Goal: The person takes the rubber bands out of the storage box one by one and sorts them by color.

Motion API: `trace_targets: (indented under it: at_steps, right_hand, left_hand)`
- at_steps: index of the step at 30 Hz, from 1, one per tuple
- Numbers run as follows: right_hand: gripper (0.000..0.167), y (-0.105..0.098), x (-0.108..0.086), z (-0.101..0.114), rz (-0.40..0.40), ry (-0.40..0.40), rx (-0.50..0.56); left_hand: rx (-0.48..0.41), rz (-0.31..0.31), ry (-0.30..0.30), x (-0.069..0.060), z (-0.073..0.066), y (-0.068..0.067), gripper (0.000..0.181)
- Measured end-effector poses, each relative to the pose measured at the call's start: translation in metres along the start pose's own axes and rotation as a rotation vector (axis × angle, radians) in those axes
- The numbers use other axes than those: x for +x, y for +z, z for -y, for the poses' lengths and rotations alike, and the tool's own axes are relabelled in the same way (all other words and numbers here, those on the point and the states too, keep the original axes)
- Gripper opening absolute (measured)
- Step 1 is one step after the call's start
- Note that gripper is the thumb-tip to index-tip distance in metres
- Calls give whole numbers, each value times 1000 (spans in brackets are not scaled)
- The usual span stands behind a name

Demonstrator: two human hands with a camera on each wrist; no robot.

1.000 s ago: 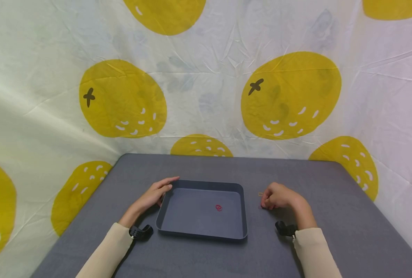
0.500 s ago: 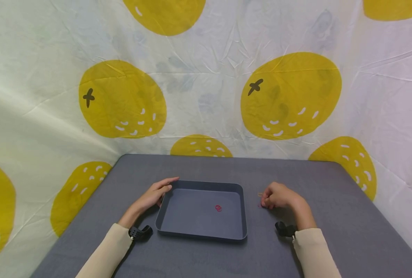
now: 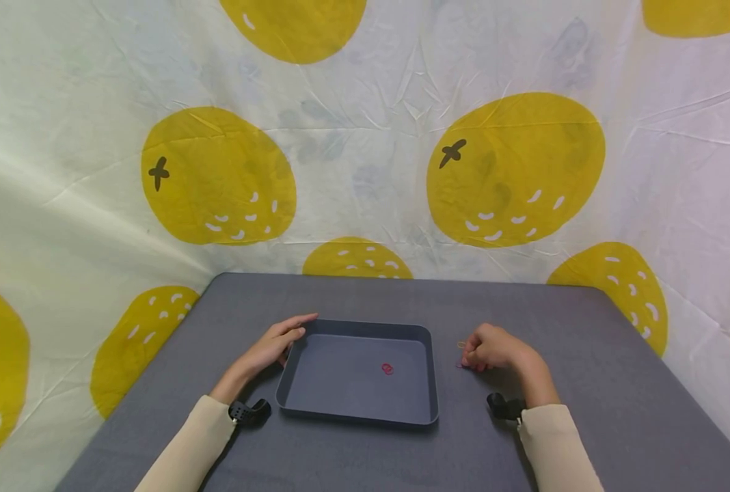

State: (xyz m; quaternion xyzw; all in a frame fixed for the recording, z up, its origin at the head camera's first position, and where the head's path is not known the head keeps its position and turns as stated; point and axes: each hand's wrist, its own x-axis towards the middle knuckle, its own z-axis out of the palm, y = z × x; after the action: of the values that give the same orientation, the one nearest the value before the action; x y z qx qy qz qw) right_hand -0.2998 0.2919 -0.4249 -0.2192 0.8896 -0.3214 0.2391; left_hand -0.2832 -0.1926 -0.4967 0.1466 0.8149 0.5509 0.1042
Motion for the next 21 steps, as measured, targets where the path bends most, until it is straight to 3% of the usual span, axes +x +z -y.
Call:
trace_targets:
  at_steps: [21]
  right_hand:
    - [11, 2, 1, -3, -20, 22, 3]
  left_hand:
    - [3, 3, 13, 0, 0, 1, 46]
